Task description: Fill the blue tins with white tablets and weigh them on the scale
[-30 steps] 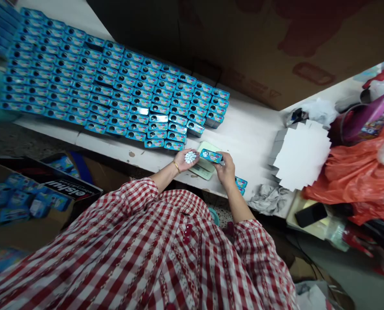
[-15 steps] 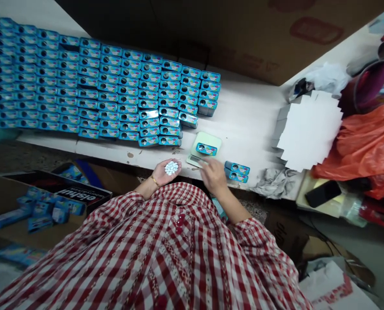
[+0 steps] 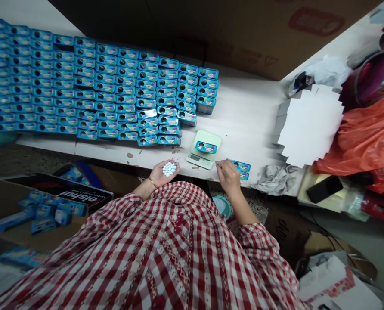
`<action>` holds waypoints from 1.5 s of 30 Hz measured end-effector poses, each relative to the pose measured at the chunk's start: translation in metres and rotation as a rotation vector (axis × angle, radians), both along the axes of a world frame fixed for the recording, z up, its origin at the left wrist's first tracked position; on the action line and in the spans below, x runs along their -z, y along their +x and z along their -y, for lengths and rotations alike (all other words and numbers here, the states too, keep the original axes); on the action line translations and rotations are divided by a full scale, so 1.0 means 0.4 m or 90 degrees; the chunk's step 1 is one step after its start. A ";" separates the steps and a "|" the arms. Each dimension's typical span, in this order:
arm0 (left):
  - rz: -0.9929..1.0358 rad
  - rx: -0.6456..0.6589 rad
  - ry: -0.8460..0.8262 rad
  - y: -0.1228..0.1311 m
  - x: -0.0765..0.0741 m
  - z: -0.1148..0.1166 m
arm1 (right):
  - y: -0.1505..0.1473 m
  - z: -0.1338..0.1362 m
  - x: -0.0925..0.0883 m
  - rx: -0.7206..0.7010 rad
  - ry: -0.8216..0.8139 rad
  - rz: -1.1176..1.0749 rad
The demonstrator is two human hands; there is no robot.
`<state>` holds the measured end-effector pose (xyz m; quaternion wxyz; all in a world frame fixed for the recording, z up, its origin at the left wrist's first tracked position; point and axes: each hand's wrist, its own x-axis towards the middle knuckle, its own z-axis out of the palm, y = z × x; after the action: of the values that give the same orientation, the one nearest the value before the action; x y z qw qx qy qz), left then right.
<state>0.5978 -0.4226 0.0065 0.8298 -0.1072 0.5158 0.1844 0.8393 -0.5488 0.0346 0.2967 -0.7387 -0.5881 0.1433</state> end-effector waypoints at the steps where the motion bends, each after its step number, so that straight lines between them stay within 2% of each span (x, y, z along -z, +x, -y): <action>1: 0.003 0.000 0.001 0.000 0.001 0.000 | 0.004 -0.009 -0.002 0.016 0.005 0.004; 5: 0.007 -0.003 0.004 0.000 0.003 0.000 | 0.004 -0.033 -0.001 0.048 0.029 0.016; 15: 0.032 -0.004 0.021 0.006 0.007 0.005 | -0.024 -0.037 -0.002 0.068 0.062 0.014; 17: 0.053 0.008 0.031 0.022 0.002 0.006 | -0.062 -0.056 -0.009 0.015 0.062 -0.007; 20: 0.097 0.032 0.045 0.054 -0.004 0.006 | -0.147 -0.095 -0.016 -0.144 0.041 -0.012; 23: 0.114 0.038 0.030 0.078 -0.004 0.008 | -0.224 -0.131 -0.007 -0.263 -0.054 0.070; 26: 0.124 0.035 0.001 0.084 0.003 0.013 | -0.255 -0.146 0.014 -0.297 -0.139 0.136; 28: 0.138 0.029 -0.004 0.084 0.006 0.014 | -0.250 -0.147 0.026 -0.307 -0.131 0.121; 31: 0.130 0.017 0.019 0.090 0.003 0.005 | -0.215 -0.146 0.026 -0.277 -0.050 0.039; 34: 0.105 0.017 0.049 0.105 -0.008 -0.014 | -0.161 -0.157 0.012 -0.168 0.014 -0.023; 37: 0.090 0.023 0.058 0.117 -0.020 -0.033 | -0.099 -0.176 0.009 -0.060 0.009 -0.008; 40: 0.074 0.022 0.054 0.116 -0.026 -0.040 | -0.052 -0.191 0.019 -0.016 -0.025 0.030; 42: 0.067 0.017 0.052 0.108 -0.026 -0.038 | -0.041 -0.191 0.020 0.005 -0.034 0.039; 45: 0.067 0.020 0.047 0.098 -0.021 -0.028 | -0.067 -0.183 0.001 0.008 0.002 0.003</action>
<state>0.6368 -0.4114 0.0151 0.8619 -0.0774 0.4660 0.1843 0.8125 -0.4756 0.0342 0.2972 -0.7424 -0.5842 0.1387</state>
